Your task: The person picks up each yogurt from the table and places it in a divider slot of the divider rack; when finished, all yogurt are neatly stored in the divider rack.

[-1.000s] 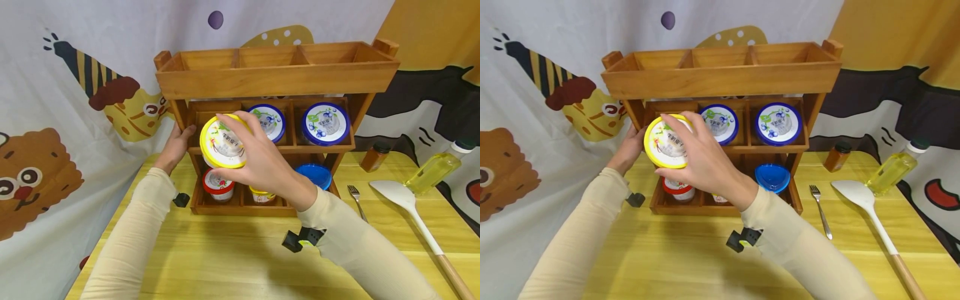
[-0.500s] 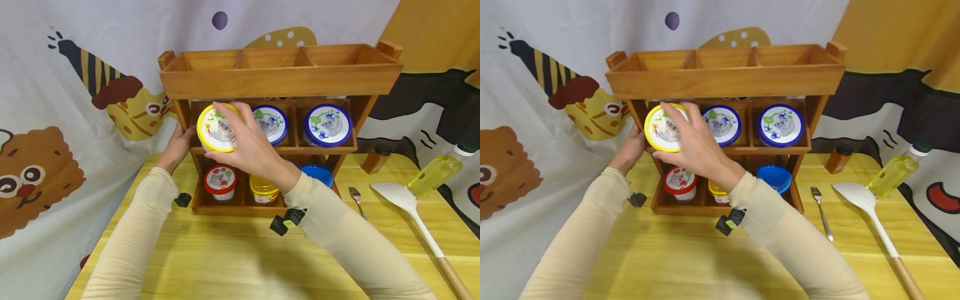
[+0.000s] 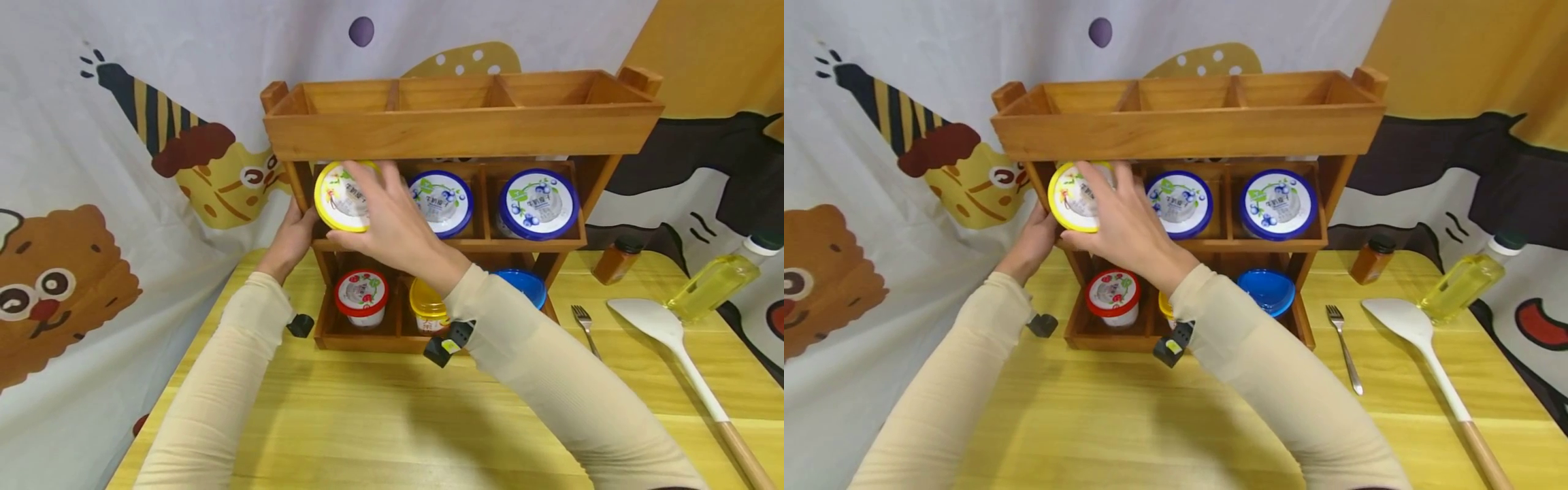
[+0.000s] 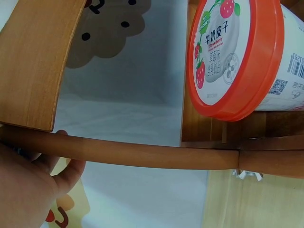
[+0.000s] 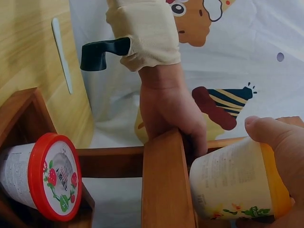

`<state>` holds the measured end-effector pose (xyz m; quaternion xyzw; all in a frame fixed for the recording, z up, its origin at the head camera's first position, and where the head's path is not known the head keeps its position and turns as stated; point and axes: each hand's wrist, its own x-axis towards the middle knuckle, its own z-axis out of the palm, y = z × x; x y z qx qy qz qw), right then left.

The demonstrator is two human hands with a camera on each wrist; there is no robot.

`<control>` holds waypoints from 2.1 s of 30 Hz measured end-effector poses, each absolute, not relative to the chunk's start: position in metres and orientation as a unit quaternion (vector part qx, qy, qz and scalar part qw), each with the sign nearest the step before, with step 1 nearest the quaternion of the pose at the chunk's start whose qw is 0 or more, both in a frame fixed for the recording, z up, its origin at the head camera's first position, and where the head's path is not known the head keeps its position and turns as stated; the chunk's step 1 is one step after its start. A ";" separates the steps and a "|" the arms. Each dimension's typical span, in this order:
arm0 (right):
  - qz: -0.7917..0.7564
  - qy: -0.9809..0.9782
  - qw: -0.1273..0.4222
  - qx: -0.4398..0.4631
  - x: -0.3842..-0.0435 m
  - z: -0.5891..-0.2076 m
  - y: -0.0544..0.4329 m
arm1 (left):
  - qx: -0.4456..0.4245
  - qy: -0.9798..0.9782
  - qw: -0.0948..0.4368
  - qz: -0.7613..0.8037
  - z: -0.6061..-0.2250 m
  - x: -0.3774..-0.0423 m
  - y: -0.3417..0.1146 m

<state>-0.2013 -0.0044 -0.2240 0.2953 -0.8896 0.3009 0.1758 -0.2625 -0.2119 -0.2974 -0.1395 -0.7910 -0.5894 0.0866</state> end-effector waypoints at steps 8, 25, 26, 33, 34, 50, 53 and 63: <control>0.292 -0.896 0.175 0.285 -0.205 -0.223 -0.008 | -0.141 -0.780 0.087 -0.603 -0.298 -0.263 -0.210; 0.296 -0.900 0.171 0.269 -0.213 -0.239 -0.022 | -0.125 -0.793 0.084 -0.590 -0.298 -0.264 -0.211; 0.295 -0.901 0.171 0.268 -0.214 -0.240 -0.023 | -0.126 -0.793 0.085 -0.590 -0.297 -0.263 -0.211; 0.288 -0.906 0.173 0.258 -0.217 -0.248 -0.025 | -0.128 -0.793 0.077 -0.590 -0.284 -0.251 -0.206; 0.286 -0.907 0.173 0.257 -0.218 -0.248 -0.026 | -0.128 -0.793 0.075 -0.591 -0.282 -0.248 -0.205; 0.277 -0.909 0.172 0.259 -0.216 -0.250 -0.028 | -0.130 -0.793 0.064 -0.591 -0.275 -0.239 -0.202; 0.281 -0.906 0.171 0.265 -0.215 -0.248 -0.027 | -0.135 -0.786 0.065 -0.600 -0.275 -0.239 -0.202; 0.261 -0.895 0.197 0.302 -0.187 -0.239 -0.009 | -0.136 -0.792 0.069 -0.592 -0.276 -0.240 -0.202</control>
